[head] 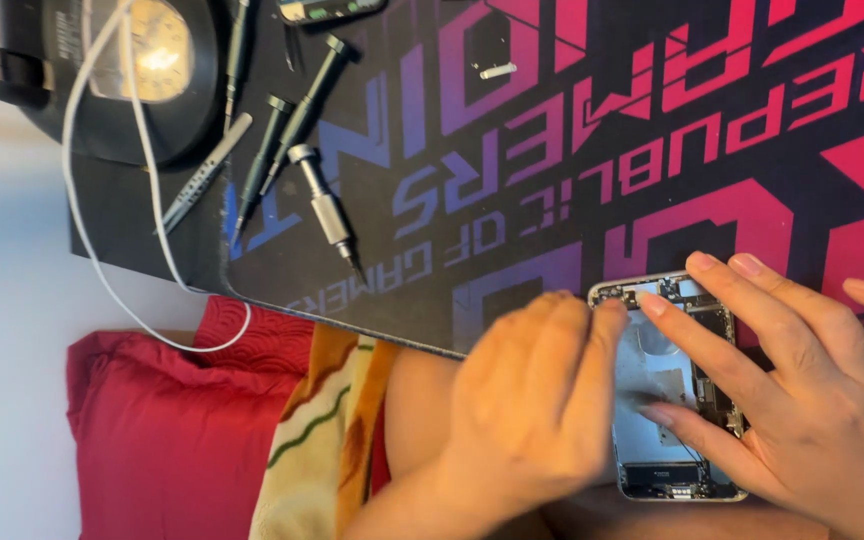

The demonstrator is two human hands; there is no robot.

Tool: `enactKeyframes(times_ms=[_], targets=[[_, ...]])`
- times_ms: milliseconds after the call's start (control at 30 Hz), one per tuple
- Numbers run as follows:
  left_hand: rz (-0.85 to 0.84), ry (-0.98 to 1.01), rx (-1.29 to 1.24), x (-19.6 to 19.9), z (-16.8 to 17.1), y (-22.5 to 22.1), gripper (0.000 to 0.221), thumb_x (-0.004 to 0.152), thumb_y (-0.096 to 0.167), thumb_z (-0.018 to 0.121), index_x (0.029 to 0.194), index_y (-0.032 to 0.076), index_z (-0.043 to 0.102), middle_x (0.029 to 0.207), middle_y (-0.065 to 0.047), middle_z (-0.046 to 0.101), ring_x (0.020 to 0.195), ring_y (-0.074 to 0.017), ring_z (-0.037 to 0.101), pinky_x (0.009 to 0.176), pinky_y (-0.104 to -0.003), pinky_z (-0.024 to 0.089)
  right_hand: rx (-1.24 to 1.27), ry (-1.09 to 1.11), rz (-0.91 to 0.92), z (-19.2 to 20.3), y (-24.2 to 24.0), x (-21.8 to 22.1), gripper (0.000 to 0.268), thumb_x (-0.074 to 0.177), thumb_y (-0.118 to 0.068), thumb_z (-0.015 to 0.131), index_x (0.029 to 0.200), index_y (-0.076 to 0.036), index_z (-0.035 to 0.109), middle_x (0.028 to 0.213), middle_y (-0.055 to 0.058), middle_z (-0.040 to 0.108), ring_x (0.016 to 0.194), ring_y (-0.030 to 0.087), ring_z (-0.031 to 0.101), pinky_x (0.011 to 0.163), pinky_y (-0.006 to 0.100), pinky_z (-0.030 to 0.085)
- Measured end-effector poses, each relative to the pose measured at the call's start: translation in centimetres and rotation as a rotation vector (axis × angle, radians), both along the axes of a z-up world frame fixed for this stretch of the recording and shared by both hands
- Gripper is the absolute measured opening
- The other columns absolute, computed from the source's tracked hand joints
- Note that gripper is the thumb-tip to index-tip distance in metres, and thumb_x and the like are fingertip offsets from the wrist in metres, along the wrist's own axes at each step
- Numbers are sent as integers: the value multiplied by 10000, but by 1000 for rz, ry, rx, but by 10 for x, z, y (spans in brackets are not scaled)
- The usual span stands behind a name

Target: Assembling or repairing internal components of a smartphone using precision tools like a screwdriver and tweezers.

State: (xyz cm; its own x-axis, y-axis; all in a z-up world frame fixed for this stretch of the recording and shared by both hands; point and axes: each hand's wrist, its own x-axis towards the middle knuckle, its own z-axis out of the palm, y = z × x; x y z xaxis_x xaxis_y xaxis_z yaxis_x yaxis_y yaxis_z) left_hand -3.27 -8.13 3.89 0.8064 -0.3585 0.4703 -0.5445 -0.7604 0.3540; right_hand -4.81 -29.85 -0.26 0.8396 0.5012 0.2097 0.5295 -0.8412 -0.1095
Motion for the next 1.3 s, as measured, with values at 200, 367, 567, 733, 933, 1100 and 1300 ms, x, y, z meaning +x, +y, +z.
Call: enactKeyframes(times_ms=[200, 367, 567, 733, 933, 1100, 1300], targets=[[94, -118, 72, -1, -14, -13, 223, 1065, -32, 514, 1023, -87, 727, 917, -164, 640, 812, -293, 697, 709, -367, 588, -62, -9, -14, 0, -2, -2, 666, 928, -702, 539, 1420, -291, 722, 1482, 17, 689, 1263, 267, 703, 1096, 551, 428], [95, -115, 103, -1, -15, -15, 172, 1066, -24, 571, 1035, -96, 724, 919, -167, 636, 813, -288, 680, 675, -358, 544, -63, 3, -9, 0, -3, -1, 653, 929, -701, 501, 1416, -325, 720, 1500, 23, 675, 1255, 277, 701, 1081, 559, 434], [197, -58, 134, -16, -13, -35, 229, 1065, -58, 515, 1073, -138, 730, 944, -214, 655, 892, -361, 742, 675, -381, 534, -47, 12, 3, -1, -4, -2, 637, 946, -675, 448, 1421, -343, 713, 1489, 22, 664, 1237, 294, 715, 1092, 556, 441], [280, -3, 105, -20, -12, -46, 244, 1062, -67, 489, 1082, -164, 712, 946, -228, 635, 899, -384, 716, 688, -410, 529, -64, 18, 0, 1, -3, -2, 619, 943, -656, 451, 1422, -355, 702, 1491, 27, 656, 1244, 297, 698, 1082, 572, 432], [294, 49, 139, -28, -18, -45, 315, 1075, -39, 436, 1205, -161, 695, 1032, -211, 643, 1010, -382, 716, 796, -406, 581, -54, 17, -6, 2, -2, 1, 562, 948, -601, 513, 1409, -350, 713, 1486, 25, 672, 1235, 290, 692, 1079, 580, 412], [206, 141, -41, -23, -21, -32, 332, 1098, -6, 399, 1318, -159, 596, 1008, -178, 571, 988, -362, 629, 871, -408, 563, -95, -2, -8, 5, 1, 3, 569, 949, -616, 530, 1425, -362, 712, 1459, 27, 671, 1211, 258, 696, 1089, 561, 405], [296, 92, 148, -34, -20, -48, 394, 1069, -21, 342, 1284, -159, 643, 1018, -216, 641, 996, -384, 648, 819, -436, 565, -60, 12, -4, 3, -1, 2, 542, 943, -566, 555, 1408, -344, 722, 1463, 21, 662, 1229, 271, 686, 1088, 570, 384]])
